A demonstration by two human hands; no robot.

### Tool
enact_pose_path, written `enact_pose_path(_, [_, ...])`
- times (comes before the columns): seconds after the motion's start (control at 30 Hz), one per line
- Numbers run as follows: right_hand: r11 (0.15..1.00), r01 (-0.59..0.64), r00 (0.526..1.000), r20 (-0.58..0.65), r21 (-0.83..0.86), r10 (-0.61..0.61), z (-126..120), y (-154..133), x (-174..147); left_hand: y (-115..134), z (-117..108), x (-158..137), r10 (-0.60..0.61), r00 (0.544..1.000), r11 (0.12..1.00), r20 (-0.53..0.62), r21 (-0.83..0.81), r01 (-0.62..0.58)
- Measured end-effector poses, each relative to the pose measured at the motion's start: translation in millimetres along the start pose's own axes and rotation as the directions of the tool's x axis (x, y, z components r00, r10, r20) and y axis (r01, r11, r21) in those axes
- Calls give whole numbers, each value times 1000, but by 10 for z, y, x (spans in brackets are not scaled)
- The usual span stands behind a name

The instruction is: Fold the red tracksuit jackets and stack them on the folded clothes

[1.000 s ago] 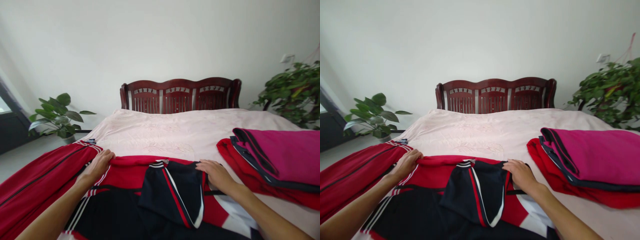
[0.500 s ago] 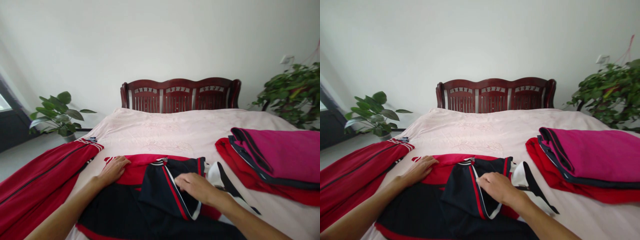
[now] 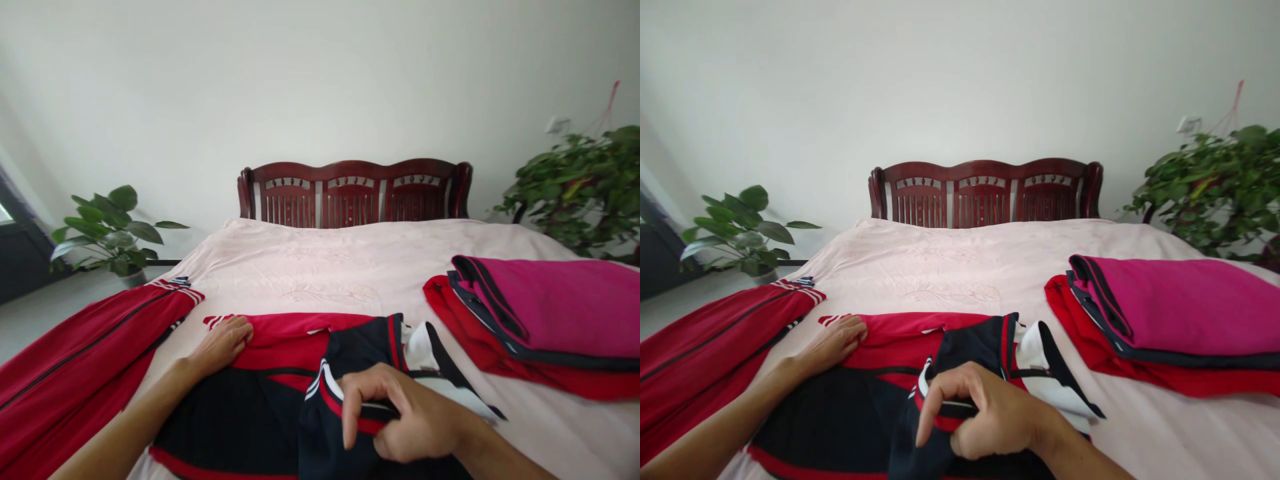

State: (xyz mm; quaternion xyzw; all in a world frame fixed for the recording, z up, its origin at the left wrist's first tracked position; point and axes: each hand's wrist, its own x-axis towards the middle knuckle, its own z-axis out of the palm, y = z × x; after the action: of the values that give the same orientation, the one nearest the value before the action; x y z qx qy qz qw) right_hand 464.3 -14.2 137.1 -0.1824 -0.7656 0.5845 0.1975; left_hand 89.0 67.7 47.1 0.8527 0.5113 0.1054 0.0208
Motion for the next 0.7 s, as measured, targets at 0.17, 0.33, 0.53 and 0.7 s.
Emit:
enact_pose_path(0.17, [986,18,996,88,164,-33,-72,4,27,304,-135,53,-30,998,985,56,-166,39])
enact_pose_path(0.33, [926,45,991,100,375,-88,-117,-68,247,912,-202,92,123,979,450,161,-888,90])
enact_pose_path(0.53, [847,198,952,-303,492,-47,-339,111,421,1234,-116,-99,293,929,-321,224,-892,317])
enact_pose_path(0.7, [908,123,930,-366,400,34,-556,286,387,995,-384,-31,-117,981,-328,155,-938,109])
